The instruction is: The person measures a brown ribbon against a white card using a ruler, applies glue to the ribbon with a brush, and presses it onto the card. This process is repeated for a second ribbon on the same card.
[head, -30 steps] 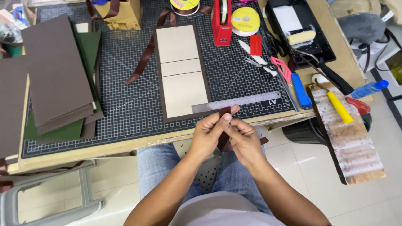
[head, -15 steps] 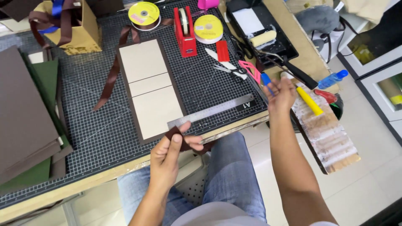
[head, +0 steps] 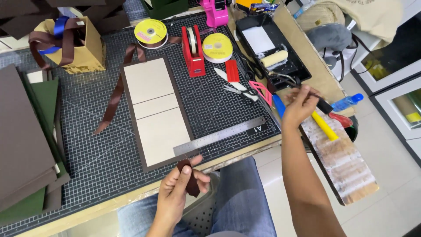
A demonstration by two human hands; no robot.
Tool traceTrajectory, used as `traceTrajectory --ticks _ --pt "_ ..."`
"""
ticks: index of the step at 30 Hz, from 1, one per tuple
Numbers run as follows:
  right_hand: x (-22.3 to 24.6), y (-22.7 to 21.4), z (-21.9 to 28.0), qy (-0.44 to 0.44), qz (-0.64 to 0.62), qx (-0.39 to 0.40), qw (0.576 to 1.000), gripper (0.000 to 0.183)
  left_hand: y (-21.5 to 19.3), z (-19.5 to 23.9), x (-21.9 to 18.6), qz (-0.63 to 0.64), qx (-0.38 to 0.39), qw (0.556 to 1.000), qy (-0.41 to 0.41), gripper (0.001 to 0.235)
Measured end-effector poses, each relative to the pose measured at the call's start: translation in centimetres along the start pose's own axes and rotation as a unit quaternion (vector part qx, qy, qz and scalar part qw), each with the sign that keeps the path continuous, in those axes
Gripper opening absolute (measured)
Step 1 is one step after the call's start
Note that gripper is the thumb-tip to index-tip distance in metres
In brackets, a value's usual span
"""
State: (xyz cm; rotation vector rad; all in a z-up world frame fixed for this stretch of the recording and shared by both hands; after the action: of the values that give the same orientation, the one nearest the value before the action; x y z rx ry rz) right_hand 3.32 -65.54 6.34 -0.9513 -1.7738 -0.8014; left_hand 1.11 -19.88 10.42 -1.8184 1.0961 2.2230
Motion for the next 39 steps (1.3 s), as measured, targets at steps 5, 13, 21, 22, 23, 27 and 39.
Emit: traceTrajectory --ticks 5,13,21,22,23,27,39 --pt "5.0 5.6 -5.9 -0.137 0.128 0.081 0.979 0.022 -1.4 -0.2 1.0 -0.001 -0.027 0.999 -0.027 0.044" --pt "-1.8 16.0 -13.4 -0.238 0.357 0.234 0.873 0.029 -1.7 -0.9 2.5 0.018 -0.029 0.999 -0.036 0.046" --pt "-5.8 17.8 -15.4 -0.215 0.396 0.274 0.849 0.026 -2.1 -1.6 3.5 -0.006 -0.03 0.996 -0.079 0.043" --pt "-5.6 17.7 -15.3 -0.216 0.397 0.274 0.849 0.026 -2.1 -1.7 3.6 -0.005 -0.03 0.996 -0.079 0.043" --pt "-5.2 17.6 -15.5 -0.218 0.398 0.255 0.854 0.027 -1.8 -1.9 3.4 -0.012 -0.02 0.998 -0.062 0.036" --pt "-5.4 17.9 -15.4 -0.163 0.387 0.285 0.862 0.026 -1.6 -2.2 3.6 -0.012 -0.001 0.999 -0.045 0.033" --pt "-6.7 17.5 -15.8 -0.241 0.369 0.232 0.867 0.032 -2.0 -1.9 3.2 -0.034 -0.016 0.998 -0.044 0.032"
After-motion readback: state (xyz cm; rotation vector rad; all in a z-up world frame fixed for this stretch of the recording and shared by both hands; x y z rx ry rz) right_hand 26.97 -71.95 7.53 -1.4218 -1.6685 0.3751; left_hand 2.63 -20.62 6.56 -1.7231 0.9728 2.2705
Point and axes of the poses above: each hand's wrist, its own z-axis away from the middle knuckle, its own y-axis out of the palm, x = y × z, the point moved 10 cm from there along -z, towards the middle knuckle, and after that the axes turned 10 degrees about x, right-handed, at the moved point
